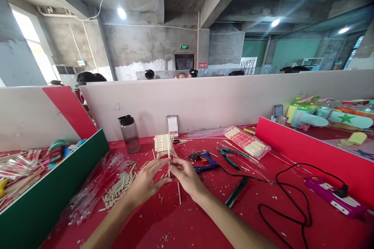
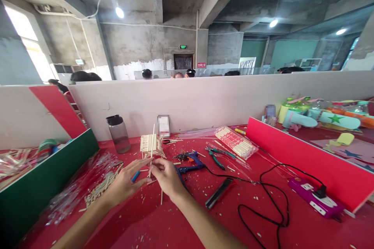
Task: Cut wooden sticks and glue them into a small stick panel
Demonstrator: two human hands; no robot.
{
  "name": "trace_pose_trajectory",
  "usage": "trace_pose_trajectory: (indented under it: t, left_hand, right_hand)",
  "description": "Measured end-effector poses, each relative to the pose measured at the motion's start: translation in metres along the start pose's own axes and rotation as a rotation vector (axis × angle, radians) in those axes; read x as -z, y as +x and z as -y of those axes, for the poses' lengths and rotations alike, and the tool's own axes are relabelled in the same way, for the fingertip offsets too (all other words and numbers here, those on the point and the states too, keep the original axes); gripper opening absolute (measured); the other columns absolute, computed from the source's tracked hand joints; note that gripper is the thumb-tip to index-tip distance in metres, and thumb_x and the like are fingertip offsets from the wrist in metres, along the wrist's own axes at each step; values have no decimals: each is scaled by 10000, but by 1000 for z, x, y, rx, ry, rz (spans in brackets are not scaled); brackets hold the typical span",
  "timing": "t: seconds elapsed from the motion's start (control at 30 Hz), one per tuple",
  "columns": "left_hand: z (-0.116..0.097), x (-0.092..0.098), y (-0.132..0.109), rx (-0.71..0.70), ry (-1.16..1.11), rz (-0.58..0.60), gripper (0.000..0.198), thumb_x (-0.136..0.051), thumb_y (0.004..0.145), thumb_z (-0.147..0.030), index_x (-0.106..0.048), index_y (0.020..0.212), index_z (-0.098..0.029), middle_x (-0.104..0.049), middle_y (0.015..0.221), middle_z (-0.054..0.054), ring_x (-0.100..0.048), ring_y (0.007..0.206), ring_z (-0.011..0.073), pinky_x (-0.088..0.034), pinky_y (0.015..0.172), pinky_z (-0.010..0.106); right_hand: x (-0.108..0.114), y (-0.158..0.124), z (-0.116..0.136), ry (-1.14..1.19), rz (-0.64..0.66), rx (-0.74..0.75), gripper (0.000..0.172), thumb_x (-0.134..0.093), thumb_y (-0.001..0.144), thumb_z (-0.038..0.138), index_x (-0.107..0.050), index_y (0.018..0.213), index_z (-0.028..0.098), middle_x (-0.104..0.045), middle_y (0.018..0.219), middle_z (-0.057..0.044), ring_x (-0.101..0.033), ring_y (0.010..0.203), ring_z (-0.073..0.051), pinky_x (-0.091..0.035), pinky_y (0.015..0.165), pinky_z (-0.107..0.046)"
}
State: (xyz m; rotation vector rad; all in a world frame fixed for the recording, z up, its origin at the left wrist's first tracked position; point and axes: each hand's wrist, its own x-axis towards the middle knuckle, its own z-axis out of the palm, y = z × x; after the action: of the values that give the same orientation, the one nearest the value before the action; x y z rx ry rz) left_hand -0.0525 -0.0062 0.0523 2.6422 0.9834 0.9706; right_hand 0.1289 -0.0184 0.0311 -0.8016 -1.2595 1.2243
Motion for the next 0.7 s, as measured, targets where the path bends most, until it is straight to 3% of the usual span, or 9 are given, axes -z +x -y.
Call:
trace_pose_trajectory:
  t: [0.17,0.37,0.43,0.7]
  left_hand:
    - [6,4,0,-45,102,-38,556,-639,914,-442,-493,1432,-302,-644,1339,90,-602,1236,277,-506,1042,464]
    - [32,33,19,-23,261,-153,553,-593,929,-493,-505,1423,-259,-653,1321,109,-613,1196,288,-489,1033,474]
    - [43,38,30,-30,313,-135,563,-581,929,-509,-507,1426,-254,-656,1317,116,-608,1200,299,-482,1030,484]
    - [65,25,55,-135,361,-69,534,-585,932,-489,-531,1414,-265,-660,1322,110,-596,1226,300,-461,1040,469]
  right_hand:
    - [3,-1,9,7,33,-32,300,-728,763,448,-704,945,211,-688,824,-35,-645,750,-197,-532,676,-309]
    - [26,7,14,-35,-37,-23,291,-689,776,408,-677,966,188,-705,841,-44,-639,688,-162,-494,570,-255]
    - [35,11,13,-65,-58,20,282,-673,776,396,-665,956,179,-694,830,-42,-630,680,-153,-484,548,-243]
    - [45,45,16,-308,-46,63,318,-629,809,351,-570,1092,218,-613,916,-20,-617,731,-153,-524,618,-272]
